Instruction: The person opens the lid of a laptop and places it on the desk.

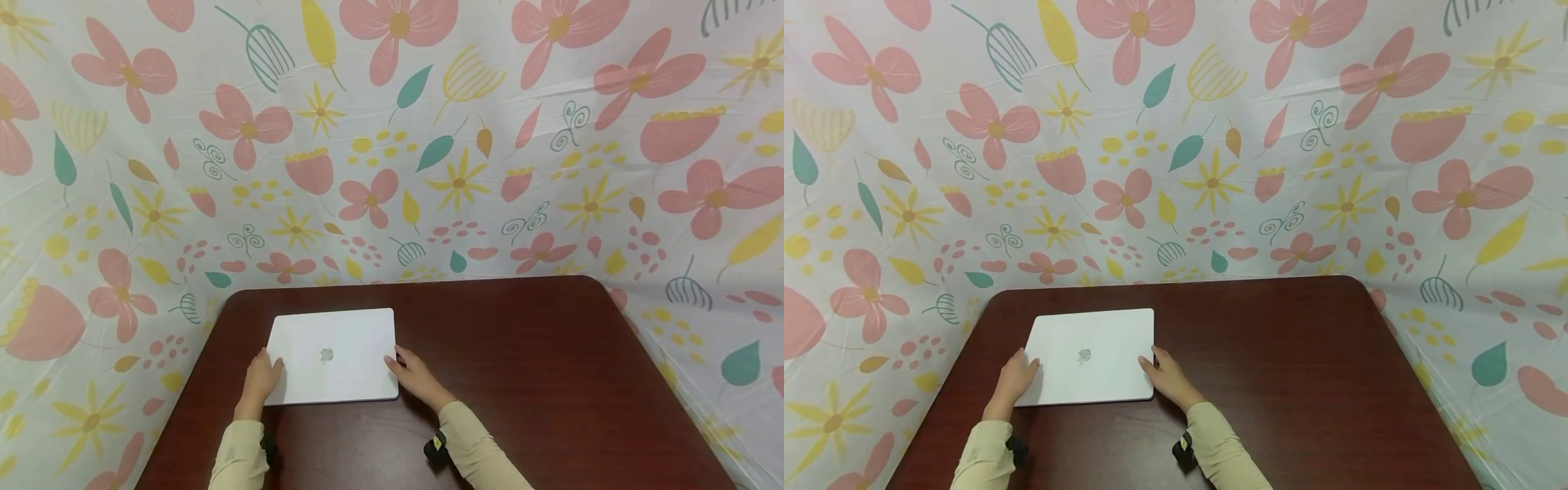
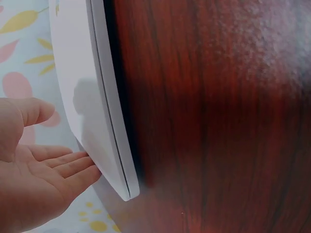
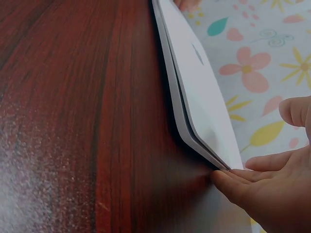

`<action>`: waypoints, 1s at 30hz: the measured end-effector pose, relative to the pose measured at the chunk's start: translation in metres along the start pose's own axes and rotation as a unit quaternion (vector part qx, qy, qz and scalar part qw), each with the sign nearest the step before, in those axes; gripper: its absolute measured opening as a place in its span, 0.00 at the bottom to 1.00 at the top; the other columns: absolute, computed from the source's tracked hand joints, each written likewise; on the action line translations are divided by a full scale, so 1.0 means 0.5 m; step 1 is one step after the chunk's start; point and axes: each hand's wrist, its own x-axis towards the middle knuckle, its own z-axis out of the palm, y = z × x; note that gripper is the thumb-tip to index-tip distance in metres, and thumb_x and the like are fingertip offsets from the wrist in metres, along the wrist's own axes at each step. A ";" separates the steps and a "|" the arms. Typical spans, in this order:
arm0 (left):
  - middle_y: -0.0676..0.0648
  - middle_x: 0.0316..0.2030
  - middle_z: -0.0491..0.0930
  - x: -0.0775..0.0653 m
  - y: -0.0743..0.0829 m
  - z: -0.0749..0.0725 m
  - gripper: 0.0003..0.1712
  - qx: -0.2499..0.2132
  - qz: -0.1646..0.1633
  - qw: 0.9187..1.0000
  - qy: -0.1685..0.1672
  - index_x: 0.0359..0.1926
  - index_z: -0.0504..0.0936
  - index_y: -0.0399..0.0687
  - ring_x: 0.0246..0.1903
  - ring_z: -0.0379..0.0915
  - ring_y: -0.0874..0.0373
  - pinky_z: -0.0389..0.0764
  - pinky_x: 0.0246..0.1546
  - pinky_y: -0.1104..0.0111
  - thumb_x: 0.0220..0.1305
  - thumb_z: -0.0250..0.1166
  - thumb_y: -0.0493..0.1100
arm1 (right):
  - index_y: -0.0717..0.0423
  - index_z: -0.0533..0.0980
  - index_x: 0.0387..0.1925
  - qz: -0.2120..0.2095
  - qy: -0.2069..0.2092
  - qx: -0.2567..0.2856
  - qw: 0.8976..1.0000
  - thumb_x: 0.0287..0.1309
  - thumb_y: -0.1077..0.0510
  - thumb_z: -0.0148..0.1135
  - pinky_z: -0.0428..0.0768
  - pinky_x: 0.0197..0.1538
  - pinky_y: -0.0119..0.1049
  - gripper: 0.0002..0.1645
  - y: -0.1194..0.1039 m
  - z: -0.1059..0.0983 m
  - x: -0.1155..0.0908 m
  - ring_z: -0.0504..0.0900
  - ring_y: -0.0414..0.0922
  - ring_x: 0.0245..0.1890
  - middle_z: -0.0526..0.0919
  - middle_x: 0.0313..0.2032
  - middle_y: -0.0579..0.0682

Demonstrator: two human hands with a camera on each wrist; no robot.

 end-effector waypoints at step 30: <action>0.17 0.56 0.64 -0.001 0.005 0.007 0.29 0.001 -0.013 0.999 0.032 0.57 0.63 0.11 0.57 0.63 0.25 0.68 0.55 0.41 0.65 0.51 0.38 | 0.74 0.58 0.67 0.026 -0.002 0.005 1.000 0.72 0.46 0.47 0.72 0.58 0.54 0.38 -0.001 -0.005 -0.001 0.70 0.63 0.61 0.63 0.65 0.71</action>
